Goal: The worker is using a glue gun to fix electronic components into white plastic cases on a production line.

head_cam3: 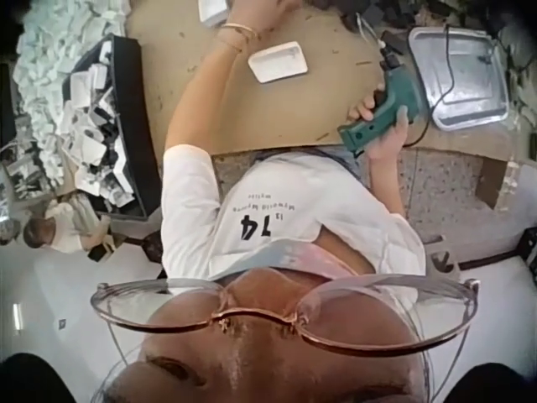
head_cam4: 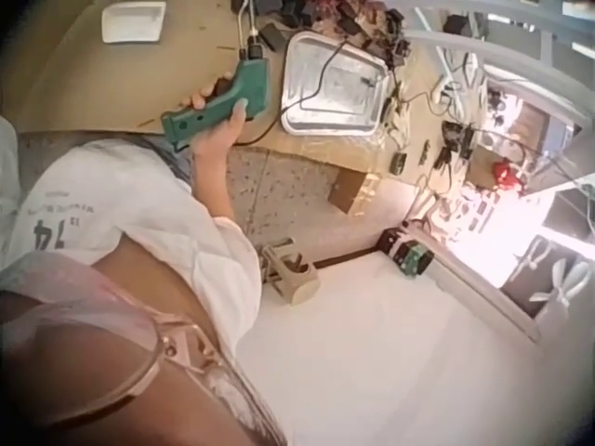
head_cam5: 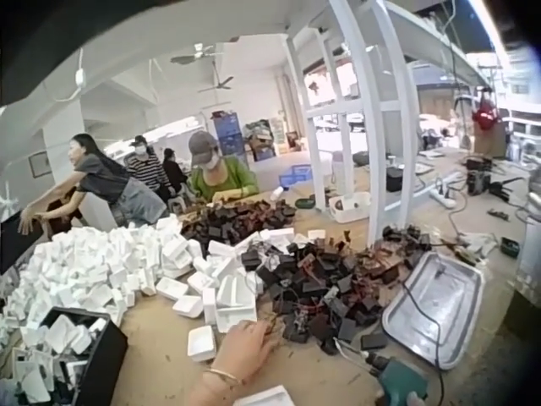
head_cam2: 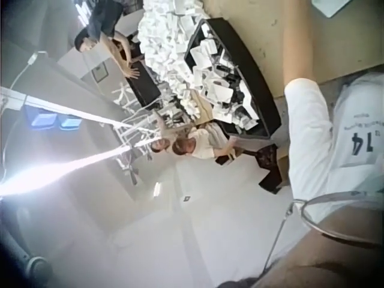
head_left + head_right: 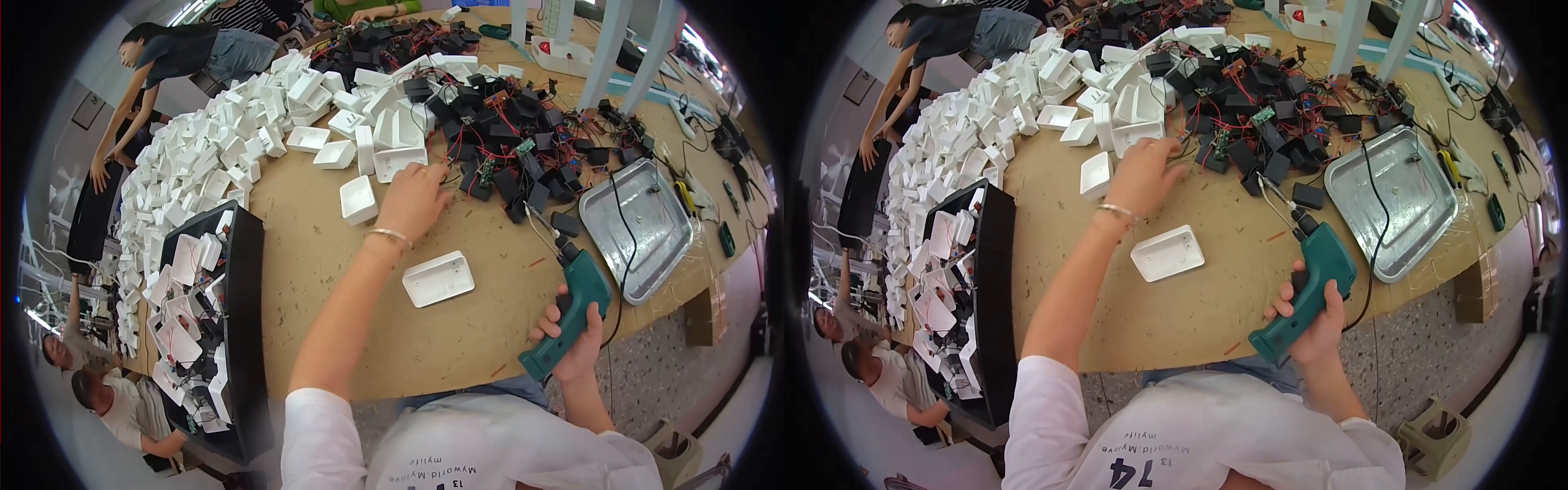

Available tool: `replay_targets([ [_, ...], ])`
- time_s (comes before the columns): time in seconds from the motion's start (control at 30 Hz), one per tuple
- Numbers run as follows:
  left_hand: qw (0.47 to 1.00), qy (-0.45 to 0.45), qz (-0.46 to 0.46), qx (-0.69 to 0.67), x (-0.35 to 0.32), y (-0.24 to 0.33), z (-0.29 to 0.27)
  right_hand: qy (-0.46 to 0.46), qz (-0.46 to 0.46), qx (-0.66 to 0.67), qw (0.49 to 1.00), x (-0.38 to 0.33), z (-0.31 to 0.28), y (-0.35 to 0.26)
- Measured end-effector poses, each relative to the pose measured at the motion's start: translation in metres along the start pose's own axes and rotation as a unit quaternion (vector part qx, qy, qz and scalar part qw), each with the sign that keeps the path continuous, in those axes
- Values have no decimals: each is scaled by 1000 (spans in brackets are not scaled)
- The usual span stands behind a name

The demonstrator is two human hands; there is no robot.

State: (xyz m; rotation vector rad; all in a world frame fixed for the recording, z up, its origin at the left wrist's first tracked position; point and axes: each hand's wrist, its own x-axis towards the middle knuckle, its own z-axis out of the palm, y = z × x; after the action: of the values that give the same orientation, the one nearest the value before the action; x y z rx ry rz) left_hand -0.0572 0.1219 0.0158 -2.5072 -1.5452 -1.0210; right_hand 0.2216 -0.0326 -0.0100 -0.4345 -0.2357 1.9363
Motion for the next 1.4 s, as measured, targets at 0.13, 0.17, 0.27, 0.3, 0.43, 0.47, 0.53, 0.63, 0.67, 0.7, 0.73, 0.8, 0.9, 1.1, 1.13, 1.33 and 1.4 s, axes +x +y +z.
replay_targets([
  [0.13,980,-96,-40,168,6,-2,22,-2,-8,-1,1000,0,-1,1],
  [0.17,973,-120,-60,186,2,-4,20,-5,-6,3,1000,2,-2,0],
  [0.27,973,-119,-75,181,-16,0,1,0,-3,8,1000,-1,-3,-2],
  [0.3,982,-75,-173,19,-26,-5,-9,-2,5,10,1000,0,-2,-1],
  [0.43,849,17,-342,-402,-56,-6,-55,-18,3,-1,1000,0,-3,-1],
  [0.47,849,21,-347,-397,-63,-4,-64,-17,1,3,1000,0,-3,0],
  [0.53,774,20,-349,-527,-78,0,-82,-20,9,7,1000,1,-3,3],
  [0.63,758,37,-345,-553,-91,14,-99,-16,3,-1,1000,2,0,7],
  [0.67,758,40,-348,-551,-94,15,-102,-17,7,-1,1000,2,2,8],
  [0.7,760,31,-332,-558,-96,16,-103,-14,2,-8,1000,2,2,6],
  [0.73,763,21,-315,-565,-97,18,-105,-11,-5,-16,1000,1,3,5],
  [0.8,770,8,-342,-538,-92,26,-109,4,-16,-22,1000,-2,4,2],
  [0.9,837,-24,-343,-425,-75,37,-125,81,-25,-41,996,-4,8,-2],
  [1.1,913,-96,-192,-348,34,108,-147,33,20,13,999,-3,-6,-4],
  [1.13,910,-122,-189,-347,61,127,-138,21,24,20,999,-4,-9,-4],
  [1.33,946,10,17,-323,208,139,-26,7,24,26,999,-4,-9,1],
  [1.4,986,5,-24,-165,214,141,-15,3,36,29,999,-4,-12,2],
])
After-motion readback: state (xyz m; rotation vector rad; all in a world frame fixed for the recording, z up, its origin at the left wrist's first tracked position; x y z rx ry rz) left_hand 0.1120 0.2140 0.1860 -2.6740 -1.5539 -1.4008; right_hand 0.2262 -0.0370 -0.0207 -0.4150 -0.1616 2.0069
